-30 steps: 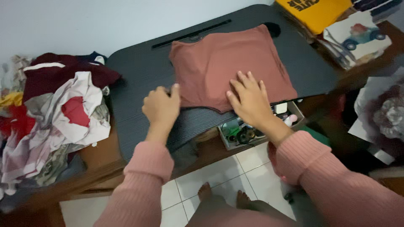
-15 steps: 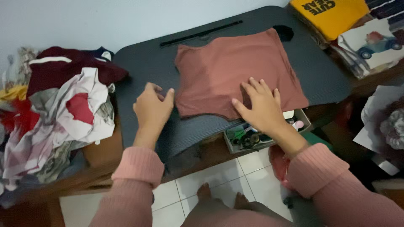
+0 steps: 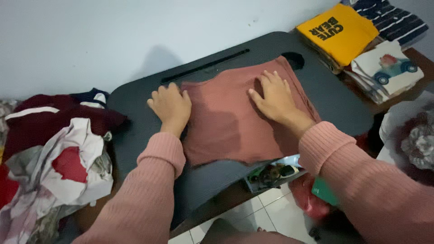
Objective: The person picks up clothing from a pile, lays it flat on a small portable desk, and folds it. The person folds a striped shirt and a pink sleeveless top, then places the folded items onto a nearby stack of clothes.
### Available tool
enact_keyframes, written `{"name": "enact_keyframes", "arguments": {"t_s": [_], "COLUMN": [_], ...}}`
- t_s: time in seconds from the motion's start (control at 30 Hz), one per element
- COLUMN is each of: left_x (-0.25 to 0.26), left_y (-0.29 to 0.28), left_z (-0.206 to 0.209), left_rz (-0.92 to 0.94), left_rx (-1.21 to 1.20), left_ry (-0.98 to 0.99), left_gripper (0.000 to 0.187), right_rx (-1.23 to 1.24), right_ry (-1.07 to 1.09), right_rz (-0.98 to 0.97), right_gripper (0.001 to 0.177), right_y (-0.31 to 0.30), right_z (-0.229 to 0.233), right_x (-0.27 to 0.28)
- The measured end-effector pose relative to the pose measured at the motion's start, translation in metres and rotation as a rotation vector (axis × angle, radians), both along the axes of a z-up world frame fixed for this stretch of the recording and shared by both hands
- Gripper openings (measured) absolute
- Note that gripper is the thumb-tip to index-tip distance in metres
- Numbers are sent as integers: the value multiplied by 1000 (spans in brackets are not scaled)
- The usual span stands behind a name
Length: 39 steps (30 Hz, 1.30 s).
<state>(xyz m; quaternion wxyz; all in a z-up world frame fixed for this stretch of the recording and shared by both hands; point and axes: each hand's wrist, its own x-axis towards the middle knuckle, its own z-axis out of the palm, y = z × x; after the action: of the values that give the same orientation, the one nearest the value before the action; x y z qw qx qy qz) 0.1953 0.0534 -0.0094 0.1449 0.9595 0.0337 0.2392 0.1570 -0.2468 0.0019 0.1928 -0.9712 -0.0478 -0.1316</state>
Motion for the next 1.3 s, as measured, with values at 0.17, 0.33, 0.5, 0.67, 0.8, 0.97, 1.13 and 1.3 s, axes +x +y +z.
{"name": "enact_keyframes", "arguments": {"t_s": [0.17,0.33,0.5,0.67,0.8,0.97,1.13,1.3], "left_x": [1,2,-1,-4,-6,-1,4,2], "left_y": [16,-16,-73,-78,-78,-75,-78,-77], "left_z": [2,11,-7,0,2,-9,-20,-17], "left_rz": [106,-127,-693,-628,-627,-656,-642,-656], "left_rx": [-6,-46,-131,-25,-10,-6,38,29], "left_ry": [-38,-191,-279,65,89,56,-8,3], "left_gripper": [30,21,46,111,110,102,82,81], "right_rx": [-30,-31,-56,-204,-169,-170,-13,-93], "right_ry": [23,-17,32,116,106,-16,-40,17], "right_rz": [44,86,172,-21,-38,-51,146,-2], "right_gripper": [65,57,59,76,76,58,58,64], "right_y": [0,18,31,6,-17,-2,34,-19], "right_z": [-8,-11,-9,-5,-3,-11,-22,-10], "right_x": [10,23,39,65,78,47,-59,-94]}}
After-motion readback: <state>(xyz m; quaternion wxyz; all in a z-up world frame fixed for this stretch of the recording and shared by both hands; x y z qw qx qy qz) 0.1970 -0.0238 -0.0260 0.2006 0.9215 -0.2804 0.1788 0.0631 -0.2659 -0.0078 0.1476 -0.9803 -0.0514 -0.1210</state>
